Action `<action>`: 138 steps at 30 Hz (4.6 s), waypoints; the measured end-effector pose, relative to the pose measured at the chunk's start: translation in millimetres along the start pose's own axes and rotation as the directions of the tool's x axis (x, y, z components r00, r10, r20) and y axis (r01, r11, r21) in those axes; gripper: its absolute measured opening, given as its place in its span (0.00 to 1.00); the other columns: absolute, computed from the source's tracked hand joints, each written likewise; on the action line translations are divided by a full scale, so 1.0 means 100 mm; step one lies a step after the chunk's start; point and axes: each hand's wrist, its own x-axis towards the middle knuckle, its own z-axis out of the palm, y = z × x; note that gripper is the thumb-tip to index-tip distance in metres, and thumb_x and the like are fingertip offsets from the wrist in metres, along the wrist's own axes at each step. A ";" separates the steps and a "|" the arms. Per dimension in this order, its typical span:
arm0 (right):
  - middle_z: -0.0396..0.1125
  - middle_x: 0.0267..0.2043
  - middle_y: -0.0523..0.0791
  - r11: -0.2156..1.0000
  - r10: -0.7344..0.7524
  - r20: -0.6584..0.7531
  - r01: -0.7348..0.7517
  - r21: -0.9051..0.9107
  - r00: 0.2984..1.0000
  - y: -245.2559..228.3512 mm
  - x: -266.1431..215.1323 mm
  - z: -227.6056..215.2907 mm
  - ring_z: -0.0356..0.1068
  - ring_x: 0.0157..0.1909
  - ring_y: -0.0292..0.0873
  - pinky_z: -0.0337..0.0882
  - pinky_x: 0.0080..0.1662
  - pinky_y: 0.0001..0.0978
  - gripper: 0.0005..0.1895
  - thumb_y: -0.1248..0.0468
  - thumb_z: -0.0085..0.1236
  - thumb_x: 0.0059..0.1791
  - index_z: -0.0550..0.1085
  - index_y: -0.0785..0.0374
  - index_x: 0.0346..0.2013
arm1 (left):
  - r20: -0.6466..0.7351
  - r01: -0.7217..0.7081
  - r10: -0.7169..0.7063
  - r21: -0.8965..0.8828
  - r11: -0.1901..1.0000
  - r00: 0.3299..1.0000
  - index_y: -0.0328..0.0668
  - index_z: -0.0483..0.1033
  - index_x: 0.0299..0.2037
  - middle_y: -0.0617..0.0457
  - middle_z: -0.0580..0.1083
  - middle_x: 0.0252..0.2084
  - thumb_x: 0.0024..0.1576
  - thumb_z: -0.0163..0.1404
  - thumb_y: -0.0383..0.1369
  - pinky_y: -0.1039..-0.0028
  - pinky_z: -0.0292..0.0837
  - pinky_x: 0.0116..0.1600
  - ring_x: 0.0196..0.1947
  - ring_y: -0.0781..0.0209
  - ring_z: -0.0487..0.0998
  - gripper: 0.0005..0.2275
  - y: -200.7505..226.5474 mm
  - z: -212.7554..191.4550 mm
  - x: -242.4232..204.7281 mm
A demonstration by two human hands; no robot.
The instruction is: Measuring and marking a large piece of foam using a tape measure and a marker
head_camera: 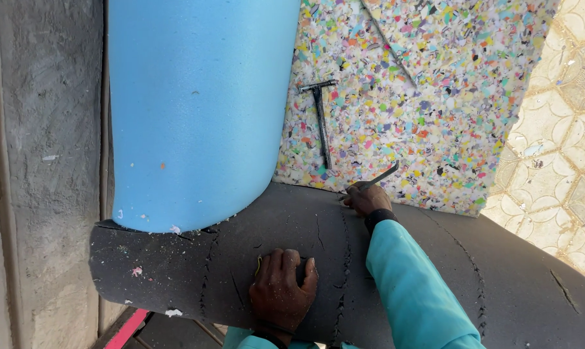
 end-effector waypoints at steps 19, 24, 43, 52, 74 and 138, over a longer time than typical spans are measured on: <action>0.91 0.44 0.41 0.998 0.004 -0.074 0.001 0.068 0.997 -0.15 -0.65 -0.23 0.89 0.40 0.46 0.86 0.47 0.44 0.22 0.45 0.57 0.66 0.93 0.51 0.53 | -0.023 -0.049 0.048 -0.043 0.998 0.999 0.55 0.77 0.49 0.53 0.76 0.42 0.75 0.60 0.50 0.52 0.81 0.41 0.42 0.47 0.80 0.13 -0.06 0.02 -0.02; 0.91 0.50 0.51 0.941 0.018 -0.012 -0.013 0.338 1.000 -0.24 -1.15 -0.42 0.91 0.48 0.49 0.92 0.46 0.43 0.20 0.55 0.57 0.66 0.89 0.62 0.63 | -0.047 -0.049 0.049 -0.018 0.999 0.998 0.57 0.77 0.48 0.54 0.76 0.41 0.76 0.58 0.52 0.54 0.79 0.36 0.41 0.47 0.80 0.13 -0.04 0.03 -0.02; 0.91 0.51 0.52 0.933 -0.082 -0.103 0.112 0.343 0.991 -0.02 -1.31 -0.35 0.92 0.55 0.51 0.93 0.49 0.48 0.22 0.56 0.52 0.68 0.88 0.62 0.67 | -0.060 -0.068 0.065 -0.047 0.997 0.996 0.55 0.77 0.49 0.51 0.76 0.42 0.75 0.59 0.51 0.51 0.80 0.40 0.41 0.44 0.80 0.13 -0.04 0.00 0.00; 0.92 0.50 0.49 0.972 -0.075 -0.119 0.099 0.211 0.990 -0.22 -2.01 -0.44 0.93 0.57 0.50 0.95 0.51 0.48 0.25 0.55 0.51 0.64 0.90 0.60 0.65 | -0.096 -0.081 0.076 -0.054 0.995 0.993 0.54 0.77 0.50 0.50 0.76 0.42 0.76 0.57 0.51 0.50 0.79 0.39 0.42 0.42 0.80 0.14 -0.05 0.05 -0.01; 0.92 0.54 0.45 0.891 -0.393 -0.491 0.455 0.008 0.778 0.59 -3.88 0.56 0.90 0.54 0.62 0.85 0.51 0.63 0.22 0.48 0.52 0.66 0.87 0.46 0.69 | -0.274 -0.113 0.123 0.051 0.992 0.954 0.60 0.73 0.42 0.56 0.74 0.36 0.72 0.60 0.53 0.52 0.76 0.30 0.36 0.46 0.82 0.15 -0.14 0.19 -0.01; 0.89 0.63 0.42 0.861 -0.283 -0.701 0.496 0.115 0.654 3.48 -4.49 -0.22 0.85 0.69 0.61 0.79 0.62 0.62 0.32 0.41 0.45 0.64 0.84 0.40 0.77 | 0.201 0.670 -0.642 -0.124 0.732 0.740 0.59 0.92 0.60 0.44 0.94 0.47 0.76 0.53 0.64 0.29 0.83 0.56 0.54 0.26 0.91 0.24 -2.14 -0.76 -4.12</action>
